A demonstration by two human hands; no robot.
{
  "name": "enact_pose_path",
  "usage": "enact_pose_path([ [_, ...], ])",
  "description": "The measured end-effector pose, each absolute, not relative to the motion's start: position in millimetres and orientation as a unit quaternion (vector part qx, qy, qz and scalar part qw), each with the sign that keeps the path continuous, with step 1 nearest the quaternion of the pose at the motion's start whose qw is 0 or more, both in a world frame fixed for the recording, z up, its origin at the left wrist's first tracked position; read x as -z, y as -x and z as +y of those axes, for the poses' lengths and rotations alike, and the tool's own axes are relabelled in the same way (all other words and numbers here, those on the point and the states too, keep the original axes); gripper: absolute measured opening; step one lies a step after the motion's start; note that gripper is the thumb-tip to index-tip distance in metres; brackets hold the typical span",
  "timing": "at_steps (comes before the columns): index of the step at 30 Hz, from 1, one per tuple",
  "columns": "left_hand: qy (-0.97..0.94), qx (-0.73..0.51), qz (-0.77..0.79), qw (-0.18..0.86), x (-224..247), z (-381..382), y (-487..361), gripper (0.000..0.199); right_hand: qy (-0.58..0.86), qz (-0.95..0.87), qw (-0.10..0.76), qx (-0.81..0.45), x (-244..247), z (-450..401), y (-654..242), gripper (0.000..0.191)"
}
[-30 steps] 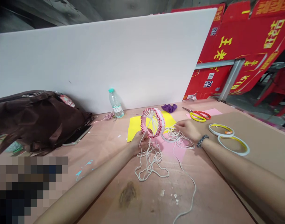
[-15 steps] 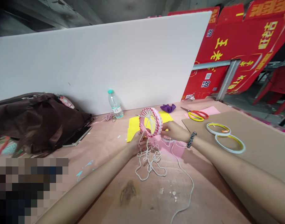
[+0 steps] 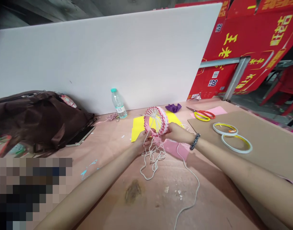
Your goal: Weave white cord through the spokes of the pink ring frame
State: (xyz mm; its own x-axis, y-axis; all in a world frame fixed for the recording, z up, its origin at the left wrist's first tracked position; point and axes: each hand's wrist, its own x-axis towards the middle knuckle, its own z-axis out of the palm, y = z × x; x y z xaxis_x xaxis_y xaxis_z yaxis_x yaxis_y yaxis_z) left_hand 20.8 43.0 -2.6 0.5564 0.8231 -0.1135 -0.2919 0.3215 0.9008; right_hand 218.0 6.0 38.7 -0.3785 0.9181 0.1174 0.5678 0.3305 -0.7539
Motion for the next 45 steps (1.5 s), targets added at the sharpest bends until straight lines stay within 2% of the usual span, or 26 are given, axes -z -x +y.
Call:
enact_pose_path([
  [3, -0.451, -0.364, 0.29, 0.762, 3.3, 43.6, -20.8, 0.05, 0.521, -0.737, 0.306, -0.304, -34.8, 14.1, -245.6, 0.023],
  [6, -0.454, -0.357, 0.282, 0.766, 3.8, 43.7, -21.2, 0.047, 0.542, -0.71, 0.341, -0.292, -29.1, 17.4, -267.6, 0.023],
  [10, -0.46, -0.352, 0.274, 0.768, 5.0, 43.6, -21.4, 0.047, 0.472, -0.718, 0.369, -0.354, -21.4, 2.1, -239.4, 0.037],
  [12, -0.462, -0.353, 0.272, 0.766, 6.0, 43.7, -21.5, 0.047, 0.441, -0.722, 0.39, -0.364, -17.4, -9.1, -211.8, 0.038],
  [15, -0.463, -0.357, 0.269, 0.766, 7.0, 43.7, -21.7, 0.049, 0.488, -0.724, 0.387, -0.296, -12.2, -17.9, -187.8, 0.023],
  [18, -0.455, -0.359, 0.261, 0.772, 6.6, 43.0, -21.9, 0.051, 0.553, -0.714, 0.362, -0.233, -12.4, -9.7, -204.9, 0.015],
  [23, -0.437, -0.359, 0.245, 0.788, 6.4, 41.4, -22.1, 0.051, 0.668, -0.657, 0.335, -0.102, -32.7, 18.4, -267.4, 0.016],
  [25, -0.432, -0.36, 0.242, 0.79, 6.5, 41.2, -22.1, 0.05, 0.67, -0.665, 0.321, -0.079, -41.6, 21.8, -270.1, 0.029],
  [27, -0.43, -0.361, 0.241, 0.792, 6.2, 40.9, -21.9, 0.048, 0.625, -0.713, 0.298, -0.113, -46.0, 18.6, -256.5, 0.041],
  [28, -0.429, -0.361, 0.241, 0.792, 5.9, 40.8, -21.7, 0.047, 0.588, -0.743, 0.282, -0.153, -46.2, 15.8, -247.1, 0.039],
  [31, -0.427, -0.36, 0.241, 0.794, 4.5, 40.3, -21.2, 0.044, 0.492, -0.789, 0.224, -0.293, -41.1, 11.7, -229.0, 0.016],
  [32, -0.427, -0.36, 0.241, 0.794, 4.1, 40.3, -21.1, 0.044, 0.489, -0.781, 0.224, -0.317, -39.0, 13.5, -229.7, 0.018],
  [34, -0.427, -0.362, 0.242, 0.792, 3.8, 40.6, -21.2, 0.045, 0.525, -0.748, 0.259, -0.312, -36.4, 20.7, -239.3, 0.022],
  [37, -0.428, -0.365, 0.242, 0.791, 4.0, 41.8, -22.0, 0.047, 0.558, -0.716, 0.316, -0.278, -38.2, 27.9, -251.4, 0.016],
  [40, -0.43, -0.365, 0.241, 0.79, 4.3, 42.5, -22.7, 0.047, 0.497, -0.723, 0.328, -0.349, -42.2, 18.0, -236.0, 0.025],
  [45, -0.437, -0.355, 0.239, 0.791, 5.3, 42.3, -22.4, 0.045, 0.461, -0.672, 0.409, -0.409, -41.1, -7.1, -198.7, 0.034],
])
